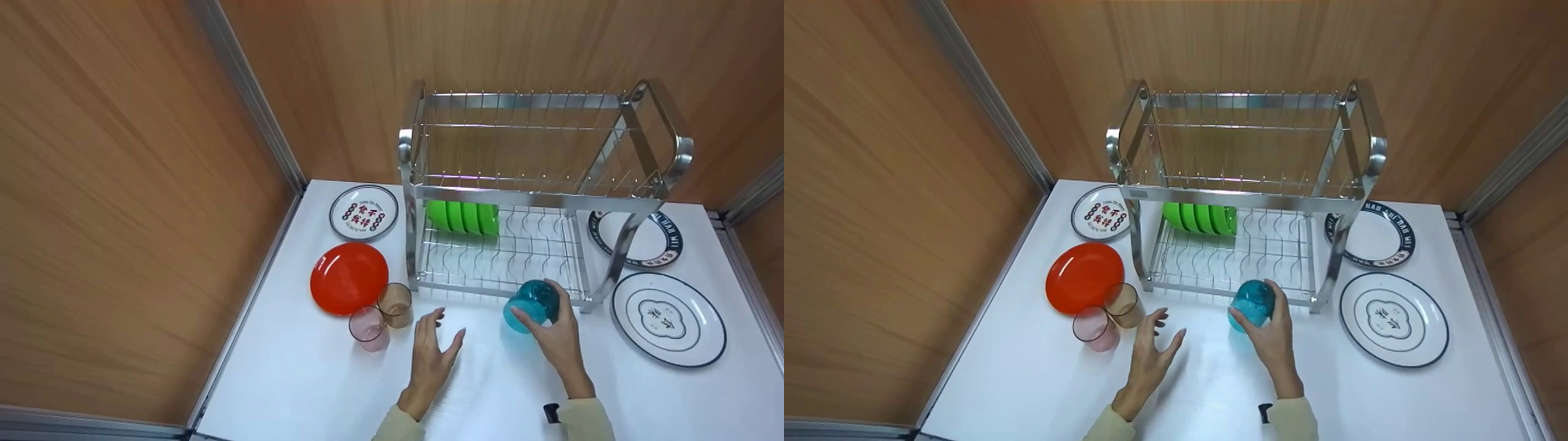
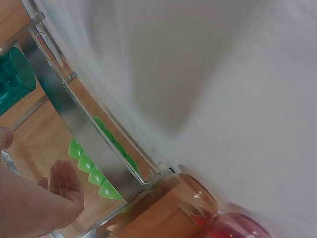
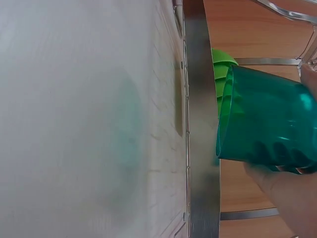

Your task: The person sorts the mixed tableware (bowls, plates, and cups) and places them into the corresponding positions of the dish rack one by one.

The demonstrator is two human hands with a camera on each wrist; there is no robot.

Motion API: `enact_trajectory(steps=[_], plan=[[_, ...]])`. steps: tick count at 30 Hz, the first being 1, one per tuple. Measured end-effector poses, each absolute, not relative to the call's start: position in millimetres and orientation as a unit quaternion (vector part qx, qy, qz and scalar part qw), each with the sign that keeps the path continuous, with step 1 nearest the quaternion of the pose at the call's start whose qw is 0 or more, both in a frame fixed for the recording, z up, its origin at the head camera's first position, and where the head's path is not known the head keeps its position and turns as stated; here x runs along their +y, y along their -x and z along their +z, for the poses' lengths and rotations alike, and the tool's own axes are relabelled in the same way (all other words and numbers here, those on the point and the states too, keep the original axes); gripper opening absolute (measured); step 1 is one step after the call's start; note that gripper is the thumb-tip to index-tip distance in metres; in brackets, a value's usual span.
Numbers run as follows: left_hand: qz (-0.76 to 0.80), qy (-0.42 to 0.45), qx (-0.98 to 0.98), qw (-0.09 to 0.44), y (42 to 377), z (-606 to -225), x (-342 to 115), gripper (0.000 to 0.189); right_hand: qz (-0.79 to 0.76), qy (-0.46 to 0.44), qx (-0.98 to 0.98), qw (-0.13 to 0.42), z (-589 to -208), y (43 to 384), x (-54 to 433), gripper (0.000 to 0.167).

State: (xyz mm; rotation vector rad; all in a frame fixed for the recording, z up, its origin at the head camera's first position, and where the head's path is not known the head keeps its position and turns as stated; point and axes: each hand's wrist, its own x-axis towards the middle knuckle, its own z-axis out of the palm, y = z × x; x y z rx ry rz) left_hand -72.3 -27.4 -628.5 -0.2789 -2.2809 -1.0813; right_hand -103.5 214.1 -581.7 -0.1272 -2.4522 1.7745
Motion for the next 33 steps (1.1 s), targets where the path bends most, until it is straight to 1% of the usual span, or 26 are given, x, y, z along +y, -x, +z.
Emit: enact_trajectory(steps=[5,12,15,21,27,29,33], plan=[[-0.401,0.059,-0.857,0.320,65,-630,-39,0.050,0.585,0.040,-0.807,0.065,-580,109,221,0.090],[-0.403,-0.005,-0.865,0.298,55,-630,-52,0.052,0.584,0.042,-0.807,0.078,-580,118,228,0.089],[-0.396,-0.023,-0.867,0.301,53,-630,-56,0.053,0.584,0.040,-0.807,0.083,-580,123,230,0.090],[-0.395,-0.039,-0.854,0.336,49,-630,-64,0.054,0.571,0.053,-0.815,0.089,-581,131,236,0.093],[-0.369,-0.052,-0.844,0.387,46,-628,-72,0.054,0.572,0.056,-0.813,0.093,-580,140,242,0.095],[-0.355,-0.061,-0.841,0.404,46,-629,-75,0.057,0.572,0.055,-0.813,0.099,-580,142,243,0.095],[-0.335,-0.088,-0.834,0.429,46,-629,-79,0.070,0.569,0.058,-0.814,0.100,-578,145,245,0.095]])
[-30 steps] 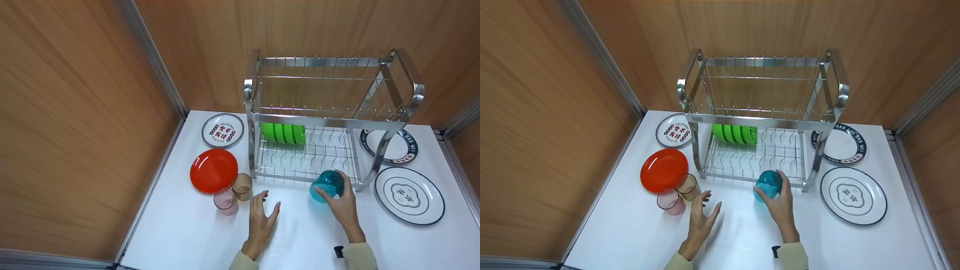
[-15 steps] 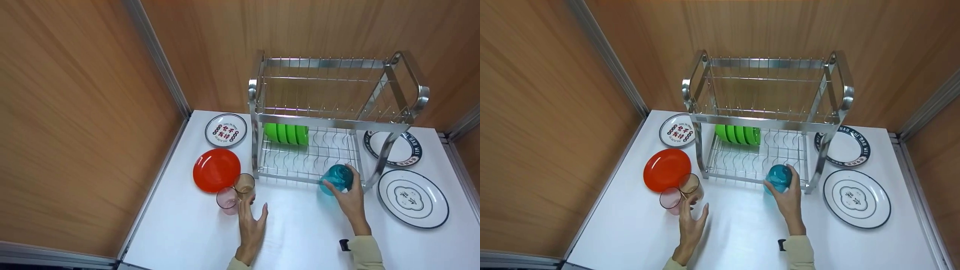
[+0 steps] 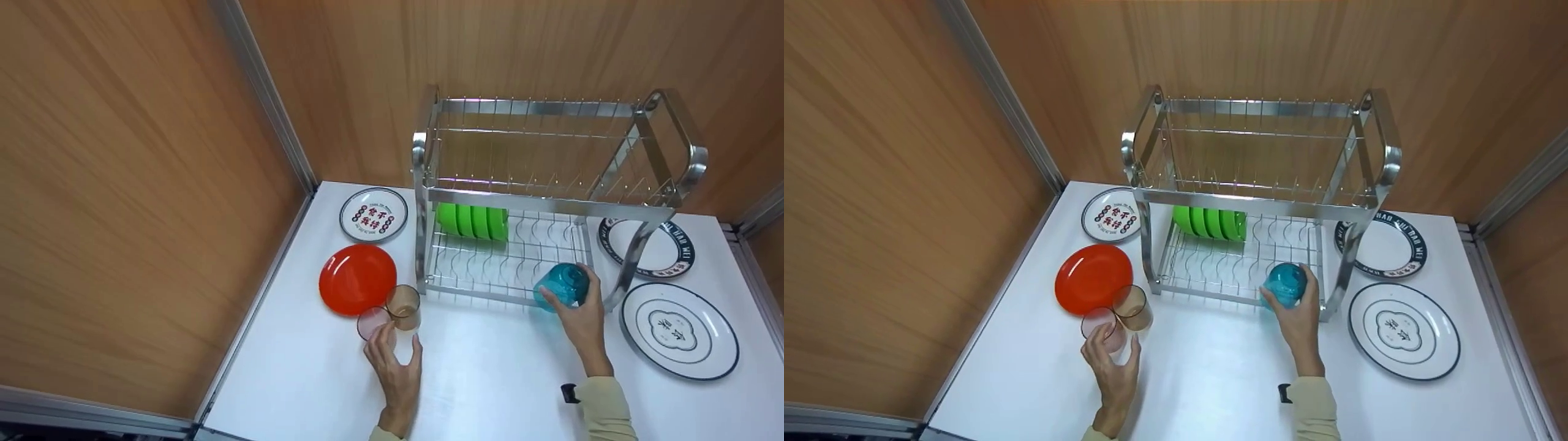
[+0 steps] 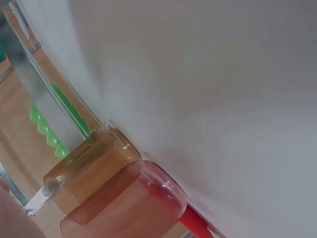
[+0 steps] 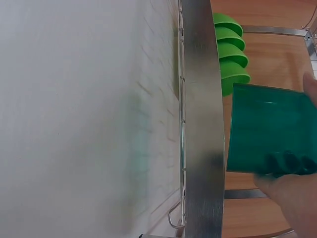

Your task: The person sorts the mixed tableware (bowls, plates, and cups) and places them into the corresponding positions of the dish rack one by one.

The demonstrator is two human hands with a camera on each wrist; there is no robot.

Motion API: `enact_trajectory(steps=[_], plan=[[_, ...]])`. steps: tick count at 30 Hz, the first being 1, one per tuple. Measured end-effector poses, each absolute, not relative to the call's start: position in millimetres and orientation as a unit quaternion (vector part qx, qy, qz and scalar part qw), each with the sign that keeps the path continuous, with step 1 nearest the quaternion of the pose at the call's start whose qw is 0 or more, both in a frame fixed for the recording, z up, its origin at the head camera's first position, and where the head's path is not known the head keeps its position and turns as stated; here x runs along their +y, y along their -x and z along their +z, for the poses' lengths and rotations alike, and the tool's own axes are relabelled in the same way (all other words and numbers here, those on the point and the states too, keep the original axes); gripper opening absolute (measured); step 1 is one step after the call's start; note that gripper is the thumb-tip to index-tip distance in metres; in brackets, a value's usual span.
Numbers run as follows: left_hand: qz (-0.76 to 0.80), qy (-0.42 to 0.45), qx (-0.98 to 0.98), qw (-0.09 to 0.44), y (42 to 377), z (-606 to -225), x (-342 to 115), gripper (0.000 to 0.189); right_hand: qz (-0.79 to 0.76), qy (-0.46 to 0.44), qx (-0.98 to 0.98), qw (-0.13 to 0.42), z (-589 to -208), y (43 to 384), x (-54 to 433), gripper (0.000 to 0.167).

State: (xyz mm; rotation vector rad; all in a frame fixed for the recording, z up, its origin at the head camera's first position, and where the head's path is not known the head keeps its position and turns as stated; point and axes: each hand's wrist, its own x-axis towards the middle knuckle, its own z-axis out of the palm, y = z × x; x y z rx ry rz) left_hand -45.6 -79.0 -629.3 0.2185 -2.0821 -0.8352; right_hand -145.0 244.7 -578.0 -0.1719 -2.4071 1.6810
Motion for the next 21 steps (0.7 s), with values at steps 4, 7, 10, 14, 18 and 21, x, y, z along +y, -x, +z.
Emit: enact_trajectory(steps=[4,7,10,14,18,21], plan=[[-0.340,-0.119,-0.826,0.434,46,-629,-83,0.089,0.570,0.060,-0.813,0.100,-577,150,246,0.096],[-0.361,-0.140,-0.820,0.421,47,-629,-87,0.103,0.574,0.062,-0.810,0.100,-578,154,247,0.096],[-0.386,-0.161,-0.814,0.402,49,-629,-90,0.110,0.575,0.060,-0.809,0.104,-578,158,250,0.095],[-0.412,-0.193,-0.808,0.376,53,-630,-93,0.113,0.571,0.057,-0.812,0.108,-580,164,252,0.095],[-0.446,-0.215,-0.800,0.339,55,-631,-96,0.114,0.564,0.057,-0.817,0.103,-583,170,254,0.096],[-0.489,-0.229,-0.789,0.291,56,-632,-99,0.114,0.560,0.054,-0.821,0.097,-587,175,255,0.097]])
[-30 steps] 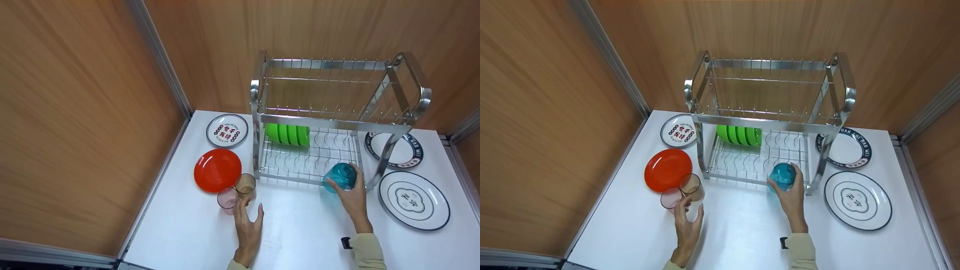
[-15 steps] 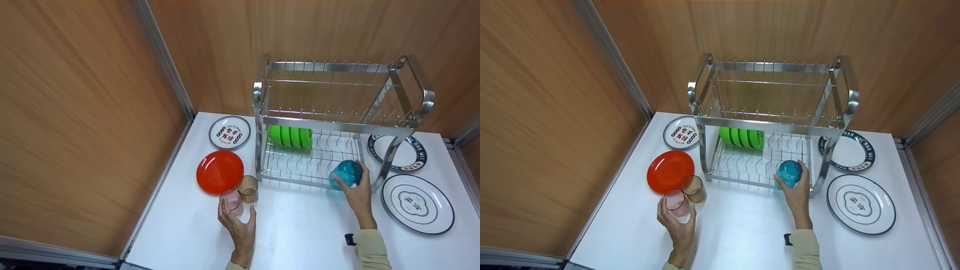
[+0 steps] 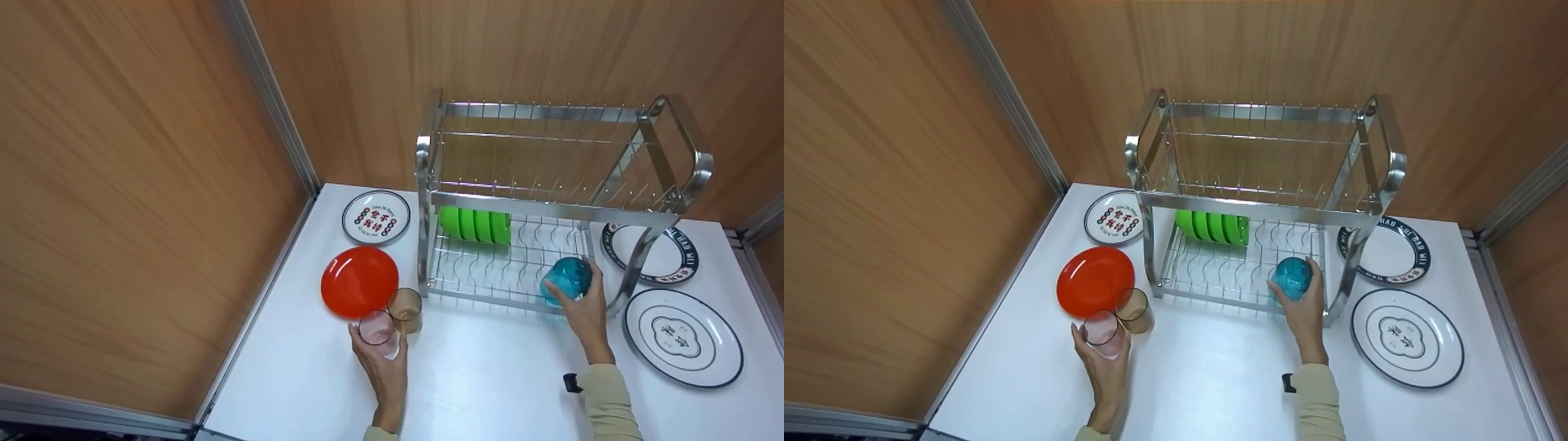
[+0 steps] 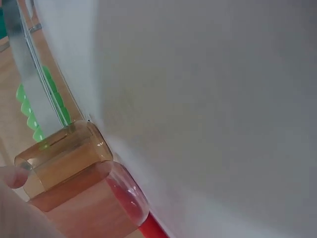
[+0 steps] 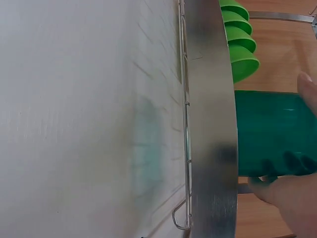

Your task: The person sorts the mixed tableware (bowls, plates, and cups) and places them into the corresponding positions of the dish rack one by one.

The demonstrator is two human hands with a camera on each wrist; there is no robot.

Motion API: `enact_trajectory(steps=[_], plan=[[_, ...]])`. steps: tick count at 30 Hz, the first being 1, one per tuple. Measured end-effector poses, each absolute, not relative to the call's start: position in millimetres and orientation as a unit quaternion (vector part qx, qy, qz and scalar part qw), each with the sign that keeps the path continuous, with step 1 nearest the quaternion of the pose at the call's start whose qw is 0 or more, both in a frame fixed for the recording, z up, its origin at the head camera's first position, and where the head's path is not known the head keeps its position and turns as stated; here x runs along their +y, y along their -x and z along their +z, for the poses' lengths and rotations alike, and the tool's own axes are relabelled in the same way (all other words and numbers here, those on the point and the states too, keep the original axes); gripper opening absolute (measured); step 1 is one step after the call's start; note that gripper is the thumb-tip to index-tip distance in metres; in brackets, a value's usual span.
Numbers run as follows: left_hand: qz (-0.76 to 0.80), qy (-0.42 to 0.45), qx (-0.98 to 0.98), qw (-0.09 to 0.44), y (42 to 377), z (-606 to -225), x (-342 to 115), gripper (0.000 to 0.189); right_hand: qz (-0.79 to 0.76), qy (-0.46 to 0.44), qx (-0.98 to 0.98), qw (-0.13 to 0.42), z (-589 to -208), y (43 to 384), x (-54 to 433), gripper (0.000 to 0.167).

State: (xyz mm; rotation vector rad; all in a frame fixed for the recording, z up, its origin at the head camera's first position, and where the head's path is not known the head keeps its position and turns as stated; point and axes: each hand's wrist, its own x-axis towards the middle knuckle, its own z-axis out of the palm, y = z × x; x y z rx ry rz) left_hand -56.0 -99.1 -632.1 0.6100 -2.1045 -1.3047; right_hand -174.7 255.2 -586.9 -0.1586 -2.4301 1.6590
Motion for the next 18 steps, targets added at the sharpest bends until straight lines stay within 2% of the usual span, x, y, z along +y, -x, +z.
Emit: enact_trajectory(steps=[4,7,18], plan=[[-0.546,-0.256,-0.767,0.220,57,-634,-104,0.111,0.559,0.054,-0.823,0.086,-593,179,258,0.098],[-0.569,-0.267,-0.752,0.197,58,-636,-108,0.105,0.556,0.061,-0.826,0.074,-596,180,259,0.099],[-0.570,-0.261,-0.746,0.223,61,-638,-110,0.087,0.526,0.062,-0.846,0.056,-596,190,259,0.101]])
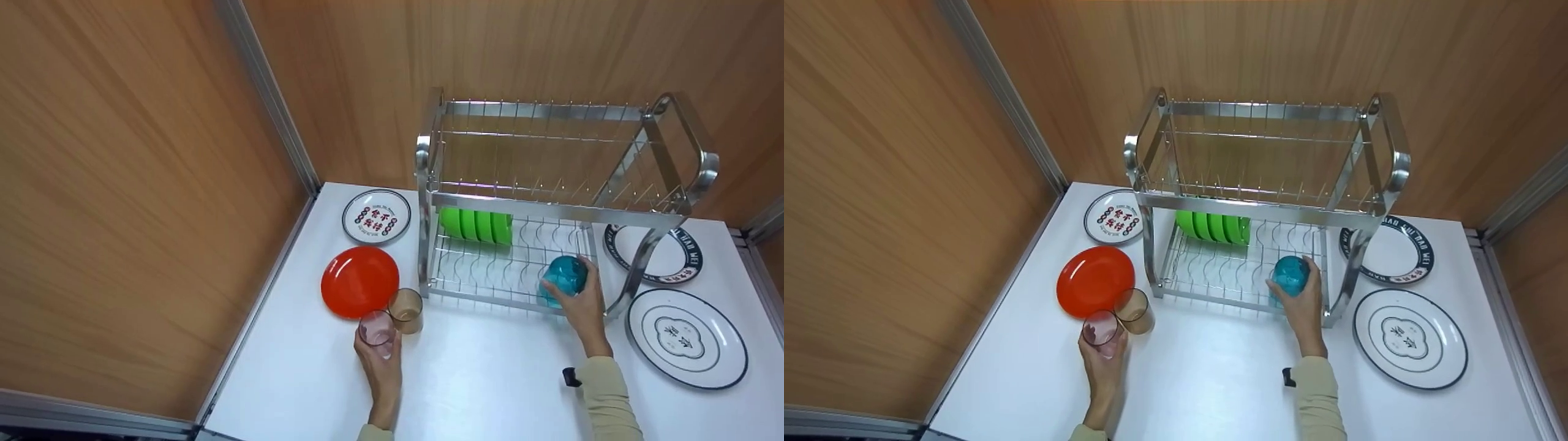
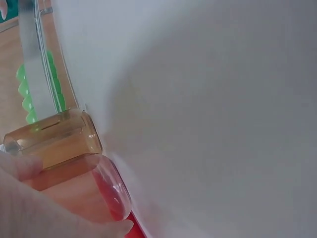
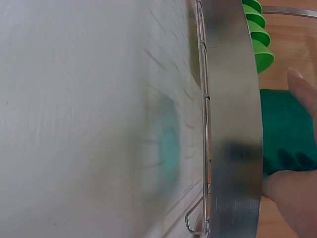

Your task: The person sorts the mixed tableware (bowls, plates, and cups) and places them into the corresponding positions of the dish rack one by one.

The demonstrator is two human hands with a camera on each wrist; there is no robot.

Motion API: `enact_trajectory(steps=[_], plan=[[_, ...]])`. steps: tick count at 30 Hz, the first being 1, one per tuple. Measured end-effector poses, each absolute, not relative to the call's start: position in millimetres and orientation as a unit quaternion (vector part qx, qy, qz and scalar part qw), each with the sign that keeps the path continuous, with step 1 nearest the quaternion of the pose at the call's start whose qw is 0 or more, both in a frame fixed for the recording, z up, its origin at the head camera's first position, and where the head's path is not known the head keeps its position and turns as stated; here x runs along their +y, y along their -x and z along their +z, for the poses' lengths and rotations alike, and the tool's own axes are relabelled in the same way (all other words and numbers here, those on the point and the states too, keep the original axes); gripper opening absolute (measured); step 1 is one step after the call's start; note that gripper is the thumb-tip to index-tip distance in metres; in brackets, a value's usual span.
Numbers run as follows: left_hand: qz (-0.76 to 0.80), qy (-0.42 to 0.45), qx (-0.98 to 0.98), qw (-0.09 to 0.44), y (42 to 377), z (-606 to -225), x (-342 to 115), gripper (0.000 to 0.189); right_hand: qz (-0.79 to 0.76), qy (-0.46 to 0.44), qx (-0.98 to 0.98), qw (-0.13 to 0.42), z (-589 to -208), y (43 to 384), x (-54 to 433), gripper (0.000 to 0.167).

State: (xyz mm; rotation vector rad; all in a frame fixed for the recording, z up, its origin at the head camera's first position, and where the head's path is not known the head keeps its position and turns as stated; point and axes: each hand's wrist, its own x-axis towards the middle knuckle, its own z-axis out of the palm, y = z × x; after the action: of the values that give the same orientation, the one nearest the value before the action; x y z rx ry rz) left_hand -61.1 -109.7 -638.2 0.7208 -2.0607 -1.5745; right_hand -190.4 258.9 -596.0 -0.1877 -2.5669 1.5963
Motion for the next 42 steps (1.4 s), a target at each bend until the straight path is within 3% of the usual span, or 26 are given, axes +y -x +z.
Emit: enact_trajectory(steps=[17,23,35,42], plan=[[-0.601,-0.235,-0.736,0.205,60,-640,-115,0.087,0.535,0.047,-0.844,0.015,-594,195,257,0.104],[-0.612,-0.234,-0.723,0.222,59,-640,-116,0.086,0.536,0.055,-0.842,0.004,-594,192,258,0.109],[-0.609,-0.253,-0.713,0.239,54,-637,-116,0.086,0.551,0.043,-0.832,0.052,-594,176,259,0.111],[-0.568,-0.227,-0.736,0.290,47,-636,-113,0.085,0.547,0.035,-0.831,0.097,-591,165,258,0.110]])
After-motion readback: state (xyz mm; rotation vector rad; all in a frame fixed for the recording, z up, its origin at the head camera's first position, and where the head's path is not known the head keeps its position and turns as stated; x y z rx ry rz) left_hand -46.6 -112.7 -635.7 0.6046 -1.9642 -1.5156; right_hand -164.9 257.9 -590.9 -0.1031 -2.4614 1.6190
